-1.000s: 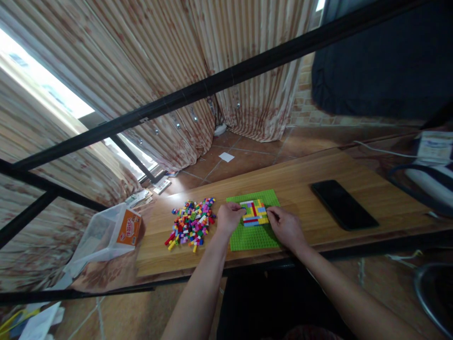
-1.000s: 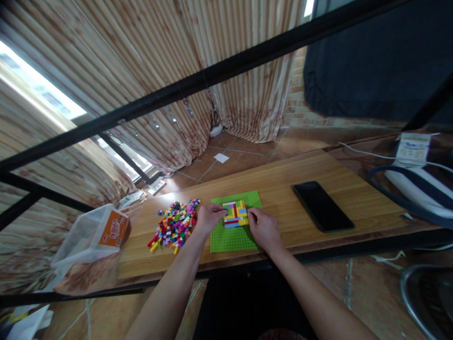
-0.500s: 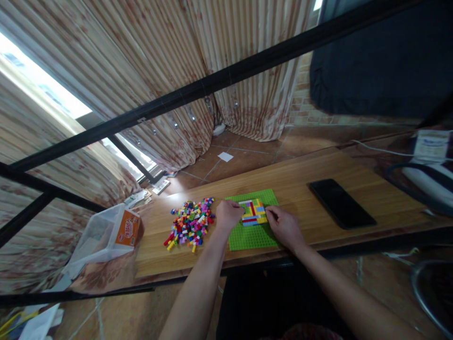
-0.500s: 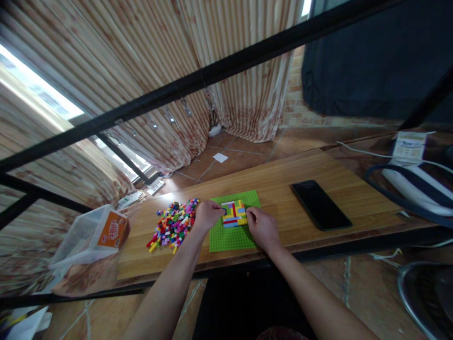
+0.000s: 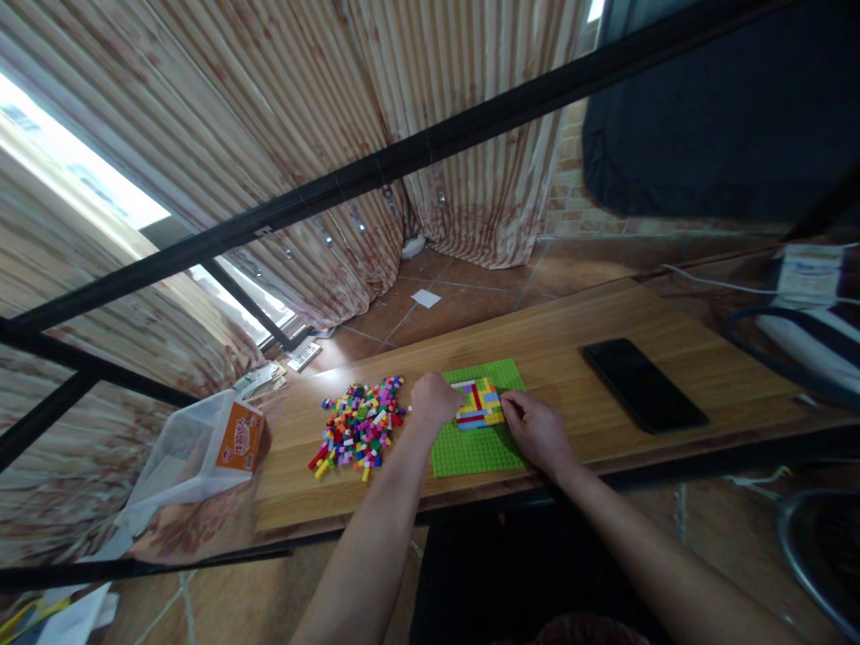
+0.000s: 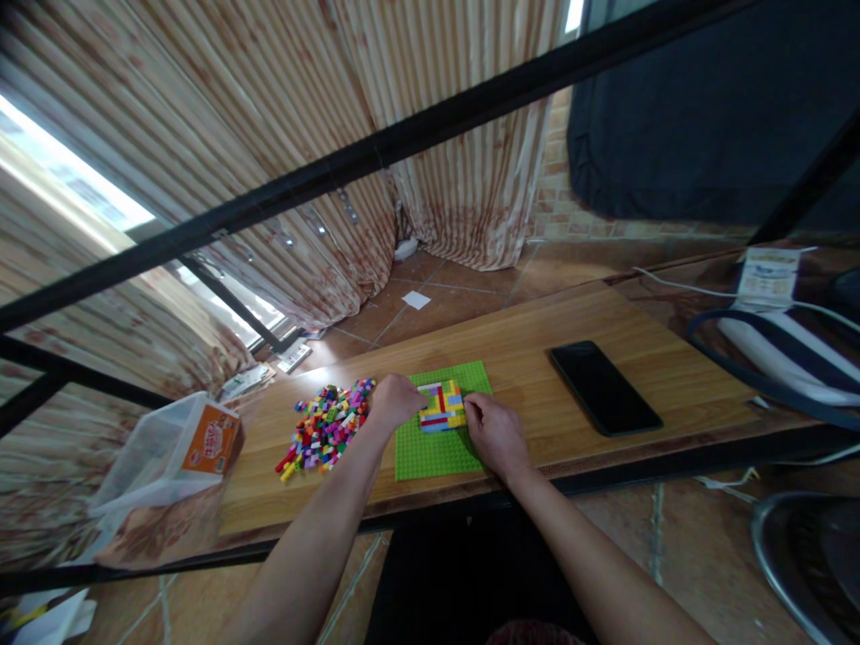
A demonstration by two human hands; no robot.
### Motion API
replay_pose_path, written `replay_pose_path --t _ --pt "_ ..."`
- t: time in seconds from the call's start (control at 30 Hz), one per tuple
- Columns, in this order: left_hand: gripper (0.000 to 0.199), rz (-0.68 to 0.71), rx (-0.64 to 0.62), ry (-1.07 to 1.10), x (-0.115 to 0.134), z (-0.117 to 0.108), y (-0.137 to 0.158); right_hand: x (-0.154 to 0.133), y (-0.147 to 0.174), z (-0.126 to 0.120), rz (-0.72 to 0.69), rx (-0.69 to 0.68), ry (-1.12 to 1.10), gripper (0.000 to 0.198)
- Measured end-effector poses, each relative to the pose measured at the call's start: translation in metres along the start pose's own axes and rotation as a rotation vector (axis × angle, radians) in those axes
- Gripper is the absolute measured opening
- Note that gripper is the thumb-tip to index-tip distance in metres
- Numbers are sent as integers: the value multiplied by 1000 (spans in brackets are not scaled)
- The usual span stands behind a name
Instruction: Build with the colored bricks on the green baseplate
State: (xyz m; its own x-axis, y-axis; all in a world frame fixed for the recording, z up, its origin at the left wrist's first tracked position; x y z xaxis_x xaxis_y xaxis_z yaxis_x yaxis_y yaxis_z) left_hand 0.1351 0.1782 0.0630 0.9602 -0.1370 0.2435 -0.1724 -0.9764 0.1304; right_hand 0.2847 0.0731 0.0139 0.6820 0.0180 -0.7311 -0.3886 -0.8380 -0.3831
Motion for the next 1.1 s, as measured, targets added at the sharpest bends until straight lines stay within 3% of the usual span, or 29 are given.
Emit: replay_pose_path --t 0.37,0.73,1.1 --pt "5 -25 -28 224 -10 14 -8 1 1 1 19 -12 11 25" --pt "14 -90 -121 603 -25 37 -3 0 1 -1 19 1 5 25" --pt "6 -137 -81 607 -34 48 -9 2 2 -1 14 17 29 26"
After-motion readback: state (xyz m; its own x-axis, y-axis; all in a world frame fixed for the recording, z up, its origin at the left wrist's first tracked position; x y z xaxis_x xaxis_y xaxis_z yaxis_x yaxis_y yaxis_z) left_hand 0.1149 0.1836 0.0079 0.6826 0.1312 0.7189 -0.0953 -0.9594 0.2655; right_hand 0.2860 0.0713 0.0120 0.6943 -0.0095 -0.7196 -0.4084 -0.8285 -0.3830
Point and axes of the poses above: each hand's wrist, its own y-axis away from the middle knuckle, its own z-axis out of the palm, x = y × z, the point moved 8 cm from there along -y, towards the middle knuckle, and after that the axes turned 6 degrees about x, right-handed, at the moved point
